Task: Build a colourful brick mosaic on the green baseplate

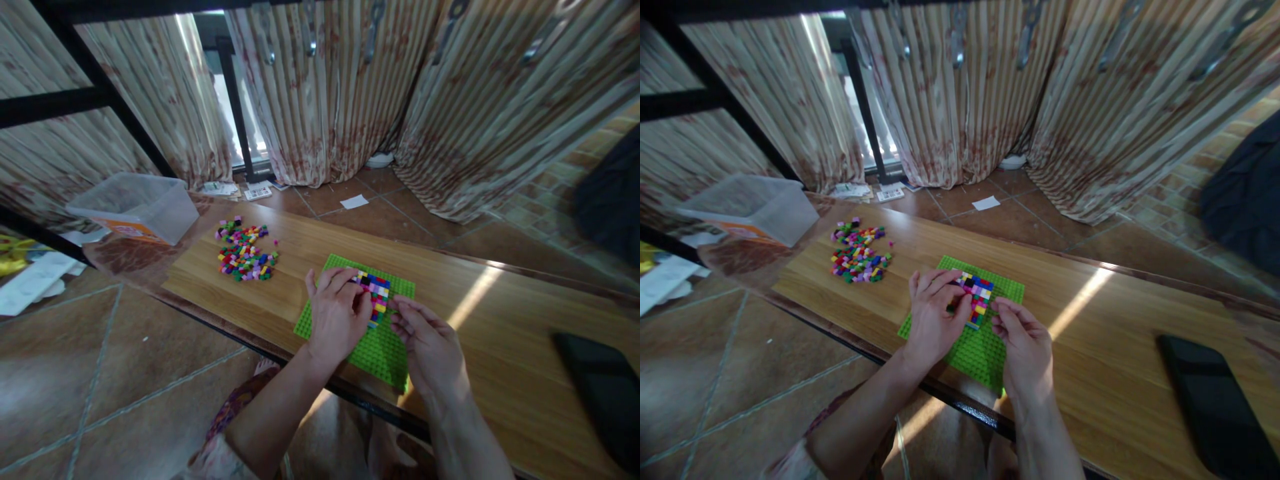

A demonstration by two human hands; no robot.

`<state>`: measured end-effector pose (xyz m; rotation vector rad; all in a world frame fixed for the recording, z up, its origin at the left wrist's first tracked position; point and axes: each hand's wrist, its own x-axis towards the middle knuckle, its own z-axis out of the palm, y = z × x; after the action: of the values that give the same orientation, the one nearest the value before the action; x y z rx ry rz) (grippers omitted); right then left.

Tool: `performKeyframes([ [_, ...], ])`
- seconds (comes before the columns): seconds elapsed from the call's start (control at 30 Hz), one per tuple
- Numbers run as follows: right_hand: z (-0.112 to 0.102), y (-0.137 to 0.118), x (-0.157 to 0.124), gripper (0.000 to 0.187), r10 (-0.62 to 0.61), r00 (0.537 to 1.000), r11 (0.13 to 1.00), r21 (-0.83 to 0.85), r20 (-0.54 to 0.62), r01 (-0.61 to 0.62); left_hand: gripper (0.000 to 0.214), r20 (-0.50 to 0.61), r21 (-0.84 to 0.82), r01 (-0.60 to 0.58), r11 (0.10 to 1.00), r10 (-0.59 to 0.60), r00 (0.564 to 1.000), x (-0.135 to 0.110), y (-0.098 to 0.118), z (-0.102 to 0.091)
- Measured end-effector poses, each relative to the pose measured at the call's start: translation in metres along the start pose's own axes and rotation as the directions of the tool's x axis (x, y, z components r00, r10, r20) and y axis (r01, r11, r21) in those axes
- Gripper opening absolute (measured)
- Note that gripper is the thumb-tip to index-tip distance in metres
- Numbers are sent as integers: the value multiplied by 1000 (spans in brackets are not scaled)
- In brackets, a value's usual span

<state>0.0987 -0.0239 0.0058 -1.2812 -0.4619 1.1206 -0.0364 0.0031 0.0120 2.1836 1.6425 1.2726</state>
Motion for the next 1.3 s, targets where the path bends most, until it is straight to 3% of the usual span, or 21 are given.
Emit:
performKeyframes([
  [0.43, -2, 2, 1, 32, -5, 1000, 1000, -4, 13, 5, 11, 95, -73, 9, 997, -2, 995, 4, -4, -5],
  [0.57, -4, 6, 3, 29, -142, 990, 978, -155, 1, 141, 12, 83, -67, -12, 998, 17, 996, 2, -3, -5],
  [0.63, -4, 6, 1, 27, -344, 939, 887, -326, 8, 328, 13, 75, -67, -5, 998, 10, 997, 2, -2, -5],
  [0.73, 0, 3, -5, 25, -614, 763, 593, -520, 202, 615, 12, 73, -61, 8, 998, -4, 997, 1, -1, -4],
  [0.83, 5, 2, -10, 28, -662, 628, 358, -564, 409, 744, 11, 74, -60, 0, 998, 4, 997, 0, -2, -3],
  [1.1, 4, 10, -4, 31, -643, 530, 75, -643, 553, 762, 11, 73, -90, 9, 996, -3, 997, -1, -2, -3],
  [1.3, 3, 5, -5, 35, -648, 437, -142, -663, 624, 735, 10, 52, -190, 98, 977, -89, 995, 0, -1, -2],
])
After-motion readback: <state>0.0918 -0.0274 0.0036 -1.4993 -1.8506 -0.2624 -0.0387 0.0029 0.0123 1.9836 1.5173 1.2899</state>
